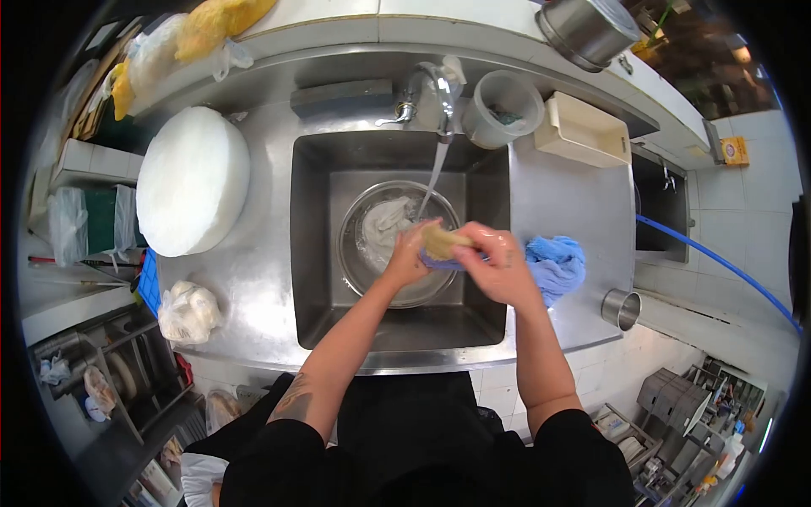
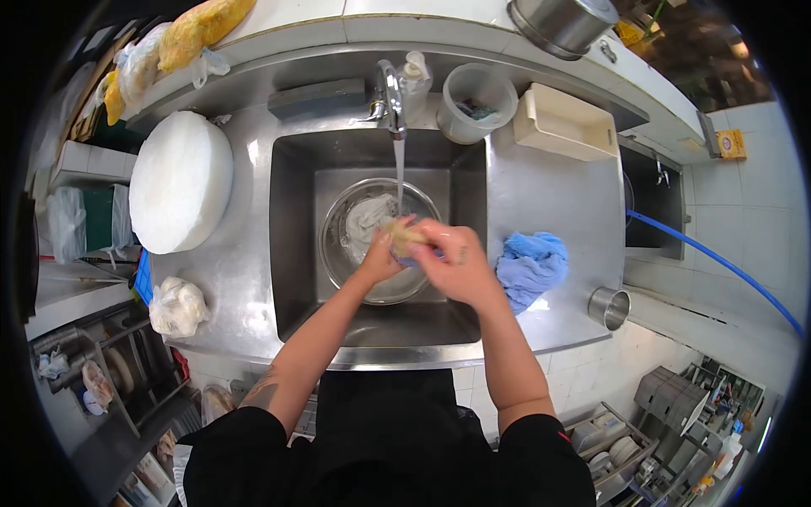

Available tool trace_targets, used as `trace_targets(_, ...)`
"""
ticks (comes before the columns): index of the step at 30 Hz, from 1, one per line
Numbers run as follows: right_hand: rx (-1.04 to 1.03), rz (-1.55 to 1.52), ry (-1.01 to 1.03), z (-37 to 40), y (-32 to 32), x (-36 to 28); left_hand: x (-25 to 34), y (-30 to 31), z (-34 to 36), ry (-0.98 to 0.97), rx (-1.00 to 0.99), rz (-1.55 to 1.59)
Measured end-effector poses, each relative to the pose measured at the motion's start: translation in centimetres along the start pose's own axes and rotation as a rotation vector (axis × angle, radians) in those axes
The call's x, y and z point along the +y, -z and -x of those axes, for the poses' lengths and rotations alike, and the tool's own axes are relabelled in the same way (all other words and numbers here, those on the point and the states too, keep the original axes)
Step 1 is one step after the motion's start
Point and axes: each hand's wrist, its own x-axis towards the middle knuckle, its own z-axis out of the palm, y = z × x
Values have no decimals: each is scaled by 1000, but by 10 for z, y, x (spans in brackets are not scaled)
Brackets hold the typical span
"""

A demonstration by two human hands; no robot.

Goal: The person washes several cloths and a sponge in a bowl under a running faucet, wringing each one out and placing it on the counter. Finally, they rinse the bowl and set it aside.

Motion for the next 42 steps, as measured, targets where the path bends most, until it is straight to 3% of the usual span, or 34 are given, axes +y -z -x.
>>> trace_targets(2, 198, -139, -32, 16, 25, 3, -16, -8, -11, -57, -2, 73)
trace_targets(5, 427, -267, -208, 28, 50, 59, 24, 42, -13, 77, -11, 380)
trace_targets(7, 524, -322, -336, 29, 38, 139, 39, 66, -14, 26, 102, 201)
trace_targets(9, 465, 34, -280, 25, -1, 208, 61, 85, -13, 13, 144, 57)
trace_targets(10, 376, 44, -384, 17, -29, 242, 74, 90, -14, -1, 146, 21)
trace_targets(11, 222, -235, -442, 9, -51, 239, 88, 91, -15, -15, 148, -14)
trace_targets(12, 155, -287, -366, 1, -72, 222, 99, 91, -16, -28, 152, -49)
trace_targets(14, 113, -290, -75, -24, -133, 255, 118, 89, -17, -32, 179, 44)
trace_targets(15, 91, -320, -22, -33, -143, 245, 124, 88, -16, -34, 190, 93)
trace_targets(18, 138, -463, 63, -58, -161, 217, 131, 96, -11, 130, 282, 731)
trace_targets(19, 281, -666, -17, -54, -151, 183, 124, 102, -9, 105, 384, 950)
trace_targets(20, 303, -723, -30, -51, -135, 147, 139, 119, -3, 148, 449, 1156)
trace_targets(22, 343, -829, -56, -46, -108, 95, 112, 133, 10, 185, 501, 1522)
trace_targets(25, 406, -865, 234, -65, -117, 69, 82, 126, 15, 266, 474, 1757)
trace_targets(28, 305, -799, 186, -59, -136, 47, 91, 104, 15, 527, 514, 1843)
trace_targets(30, 263, -632, 167, -49, -140, 57, 59, 89, 15, 291, 391, 1900)
trace_targets(35, 272, -153, 71, -4, -131, 106, 61, 94, 0, 121, 457, 1591)
trace_targets(38, -249, -1450, -223, 6, -102, 106, 109, 117, -6, -86, 395, 1151)
trace_targets(39, -281, -1745, -228, 4, -89, 81, 113, 117, -9, -163, 365, 948)
trace_targets(42, 43, -1929, -503, -23, -83, 67, 120, 114, -13, -374, 272, 328)
